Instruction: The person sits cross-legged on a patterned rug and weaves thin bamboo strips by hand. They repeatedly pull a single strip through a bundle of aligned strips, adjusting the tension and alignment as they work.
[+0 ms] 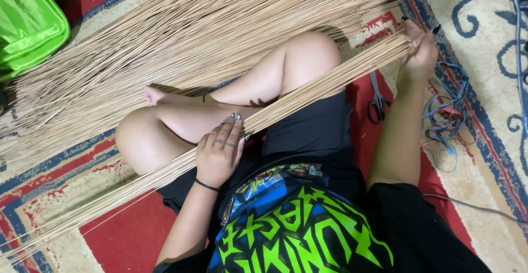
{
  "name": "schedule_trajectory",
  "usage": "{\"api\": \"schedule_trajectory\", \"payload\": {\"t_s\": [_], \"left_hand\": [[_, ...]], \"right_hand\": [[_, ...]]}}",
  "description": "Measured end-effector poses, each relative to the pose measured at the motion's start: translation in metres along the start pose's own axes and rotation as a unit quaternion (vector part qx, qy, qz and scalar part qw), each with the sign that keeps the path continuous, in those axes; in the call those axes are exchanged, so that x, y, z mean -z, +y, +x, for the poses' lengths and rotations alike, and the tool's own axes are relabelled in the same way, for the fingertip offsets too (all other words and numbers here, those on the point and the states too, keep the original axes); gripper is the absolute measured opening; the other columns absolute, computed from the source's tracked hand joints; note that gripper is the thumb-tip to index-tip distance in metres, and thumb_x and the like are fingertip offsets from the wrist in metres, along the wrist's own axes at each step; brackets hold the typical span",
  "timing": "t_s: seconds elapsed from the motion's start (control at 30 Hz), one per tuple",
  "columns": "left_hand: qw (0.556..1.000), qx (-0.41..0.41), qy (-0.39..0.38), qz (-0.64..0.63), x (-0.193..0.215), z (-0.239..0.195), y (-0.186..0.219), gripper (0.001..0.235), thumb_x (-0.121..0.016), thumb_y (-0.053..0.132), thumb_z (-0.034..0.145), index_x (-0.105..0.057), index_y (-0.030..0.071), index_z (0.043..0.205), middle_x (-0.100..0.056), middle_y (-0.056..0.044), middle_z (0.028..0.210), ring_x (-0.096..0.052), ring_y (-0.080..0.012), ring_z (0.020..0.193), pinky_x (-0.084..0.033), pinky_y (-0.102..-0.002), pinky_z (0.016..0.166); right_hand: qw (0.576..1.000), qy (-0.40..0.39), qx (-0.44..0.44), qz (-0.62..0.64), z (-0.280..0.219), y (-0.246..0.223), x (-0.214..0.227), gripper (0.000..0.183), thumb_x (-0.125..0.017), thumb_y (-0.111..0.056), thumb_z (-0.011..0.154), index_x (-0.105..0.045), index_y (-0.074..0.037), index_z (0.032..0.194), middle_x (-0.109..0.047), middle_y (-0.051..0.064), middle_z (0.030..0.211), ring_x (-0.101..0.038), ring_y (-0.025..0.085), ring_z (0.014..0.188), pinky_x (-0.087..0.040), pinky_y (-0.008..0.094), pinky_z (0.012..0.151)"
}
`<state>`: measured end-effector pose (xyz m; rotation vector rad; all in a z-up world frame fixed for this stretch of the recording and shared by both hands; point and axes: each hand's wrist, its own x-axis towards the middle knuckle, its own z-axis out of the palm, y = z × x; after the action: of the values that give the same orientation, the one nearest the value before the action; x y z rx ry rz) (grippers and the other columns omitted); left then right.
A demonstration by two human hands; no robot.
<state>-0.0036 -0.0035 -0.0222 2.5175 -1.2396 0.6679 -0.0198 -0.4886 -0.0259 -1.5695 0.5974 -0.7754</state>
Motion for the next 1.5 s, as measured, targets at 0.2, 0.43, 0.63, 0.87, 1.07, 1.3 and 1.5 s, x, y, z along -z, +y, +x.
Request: {"api": "schedule_trajectory", "payload": {"t_s": [0.2, 0.43, 0.63, 0.87, 1.07, 1.3, 1.5], "left_hand": [[1.000, 0.001, -0.004, 0.010, -0.002, 0.002, 0.006, 0.045, -0.063, 0.030, 0.105, -0.059, 0.004, 0.142, -0.067, -0.014, 0.138, -0.070, -0.0270, 0.116, -0.056, -0.037, 0.086], [1.000, 0.005, -0.009, 0.024, -0.008, -0.004, 0.006, 0.048, -0.065, 0.034, 0.104, -0.056, 0.006, 0.143, -0.067, -0.014, 0.138, -0.069, -0.0280, 0.119, -0.055, -0.039, 0.085], [1.000, 0.022, -0.019, 0.009, 0.000, 0.000, 0.011, 0.052, -0.062, 0.040, 0.104, -0.055, 0.004, 0.142, -0.064, -0.017, 0.140, -0.064, -0.0339, 0.123, -0.048, -0.049, 0.103], [0.996, 0.077, 0.039, -0.023, 0.014, 0.020, 0.019, 0.048, -0.061, 0.039, 0.104, -0.060, 0.005, 0.137, -0.066, -0.015, 0.135, -0.064, -0.0328, 0.118, -0.048, -0.048, 0.102], [0.989, 0.099, 0.096, -0.050, 0.018, 0.021, 0.021, 0.045, -0.065, 0.036, 0.101, -0.062, 0.007, 0.135, -0.067, -0.012, 0.129, -0.065, -0.0304, 0.112, -0.049, -0.045, 0.096], [0.981, 0.116, 0.131, -0.088, 0.033, 0.023, 0.018, 0.042, -0.064, 0.035, 0.099, -0.066, 0.008, 0.132, -0.067, -0.009, 0.121, -0.063, -0.0284, 0.106, -0.049, -0.043, 0.094], [0.974, 0.127, 0.141, -0.123, 0.024, 0.024, 0.006, 0.039, -0.068, 0.031, 0.097, -0.067, 0.008, 0.128, -0.068, -0.009, 0.118, -0.065, -0.0298, 0.103, -0.052, -0.044, 0.089]], "right_hand": [[0.997, 0.025, -0.071, 0.000, -0.001, -0.003, 0.000, 0.048, -0.026, -0.048, 0.098, -0.064, -0.020, 0.090, -0.066, 0.014, 0.146, -0.047, 0.039, 0.151, -0.014, 0.063, 0.125], [0.999, 0.013, 0.003, -0.049, -0.007, -0.005, -0.001, 0.087, -0.021, -0.067, 0.093, -0.063, -0.002, 0.133, -0.062, 0.021, 0.143, -0.054, 0.039, 0.139, -0.028, 0.058, 0.119], [0.994, 0.033, 0.089, -0.053, 0.022, 0.005, -0.010, 0.051, -0.041, -0.035, 0.107, -0.066, 0.003, 0.130, -0.068, 0.022, 0.135, -0.065, 0.035, 0.129, -0.050, 0.043, 0.113], [0.873, -0.206, 0.410, -0.164, 0.030, -0.043, -0.149, 0.023, -0.068, 0.003, 0.103, -0.067, 0.005, 0.125, -0.067, 0.020, 0.118, -0.063, 0.034, 0.109, -0.048, 0.044, 0.097], [0.731, -0.517, 0.214, -0.390, 0.032, 0.073, -0.300, 0.037, -0.077, -0.024, 0.092, -0.072, -0.015, 0.127, -0.073, 0.012, 0.120, -0.069, 0.029, 0.114, -0.054, 0.045, 0.098], [0.552, -0.482, 0.244, -0.635, 0.042, 0.144, -0.347, 0.065, -0.090, -0.026, 0.074, -0.069, -0.011, 0.133, -0.071, 0.020, 0.118, -0.069, 0.043, 0.112, -0.051, 0.064, 0.093], [0.524, -0.454, 0.294, -0.658, 0.051, 0.156, -0.343, 0.022, -0.084, -0.022, 0.080, -0.084, -0.012, 0.100, -0.076, 0.010, 0.098, -0.075, 0.034, 0.101, -0.057, 0.057, 0.086]]}}
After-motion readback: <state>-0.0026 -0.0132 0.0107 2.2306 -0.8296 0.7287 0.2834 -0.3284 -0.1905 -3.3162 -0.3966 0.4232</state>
